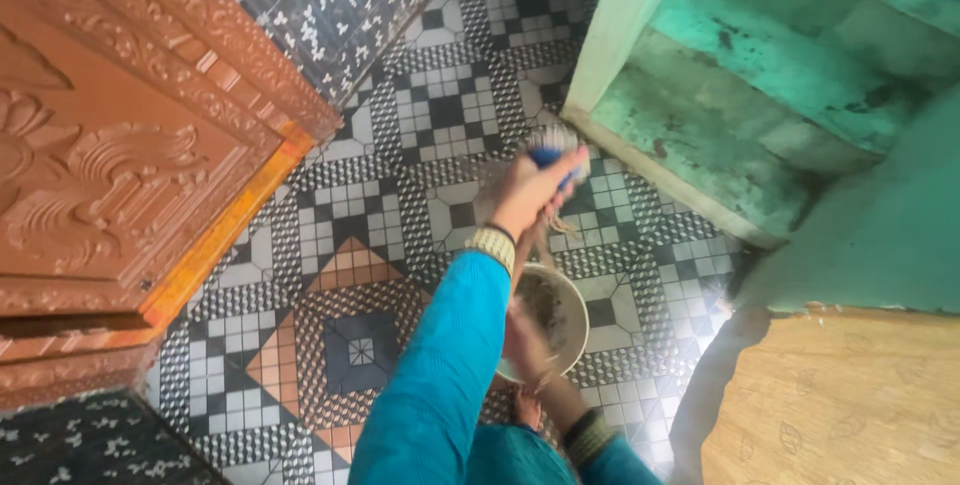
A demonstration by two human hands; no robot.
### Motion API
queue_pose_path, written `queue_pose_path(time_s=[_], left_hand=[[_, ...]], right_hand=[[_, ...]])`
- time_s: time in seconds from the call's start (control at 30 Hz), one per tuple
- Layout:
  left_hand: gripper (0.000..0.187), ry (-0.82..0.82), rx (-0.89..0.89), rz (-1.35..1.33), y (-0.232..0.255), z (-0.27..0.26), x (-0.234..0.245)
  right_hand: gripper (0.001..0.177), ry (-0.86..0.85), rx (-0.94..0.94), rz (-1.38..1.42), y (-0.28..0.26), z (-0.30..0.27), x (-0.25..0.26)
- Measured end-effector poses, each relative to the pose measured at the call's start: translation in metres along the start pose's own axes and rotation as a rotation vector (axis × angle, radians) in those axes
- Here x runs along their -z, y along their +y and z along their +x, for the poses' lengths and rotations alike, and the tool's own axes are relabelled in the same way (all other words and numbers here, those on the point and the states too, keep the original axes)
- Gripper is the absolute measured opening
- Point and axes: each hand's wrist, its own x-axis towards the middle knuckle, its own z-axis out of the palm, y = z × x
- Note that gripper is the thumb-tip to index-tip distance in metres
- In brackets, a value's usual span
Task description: The person mops a tiled floor using a string mop and a bucket of water. They repeatedly dip the mop into the bucket, wring it out, and scrub the floor near a wooden door and a staircase.
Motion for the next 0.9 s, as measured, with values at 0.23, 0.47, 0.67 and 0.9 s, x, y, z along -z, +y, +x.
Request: queue_pose_path(time_s=[0.23, 0.47, 0.67, 0.9], left_hand=[[0.059, 0.181, -0.320, 0.145, 0.132, -0.007, 0.019], [0.067, 0.294, -0.696, 0.106, 0.265, -0.054, 0.079], [0.079, 0.203, -0.844, 0.036, 0.265, -0.113, 0.130], [0.079, 0.222, -0.830, -0.110, 0.214, -0.182, 0.174]], right_hand=[[0.087, 0.167, 0.035, -0.091, 0.032, 0.016, -0.125], [0.053, 0.074, 0.724, -0.763, 0.005, 0.071, -0.190], [0.032, 0.051, 0.593, -0.877, 0.022, 0.032, -0.240], [0.046, -0.139, 0.287, -0.834, 0.065, 0.030, -0.223]])
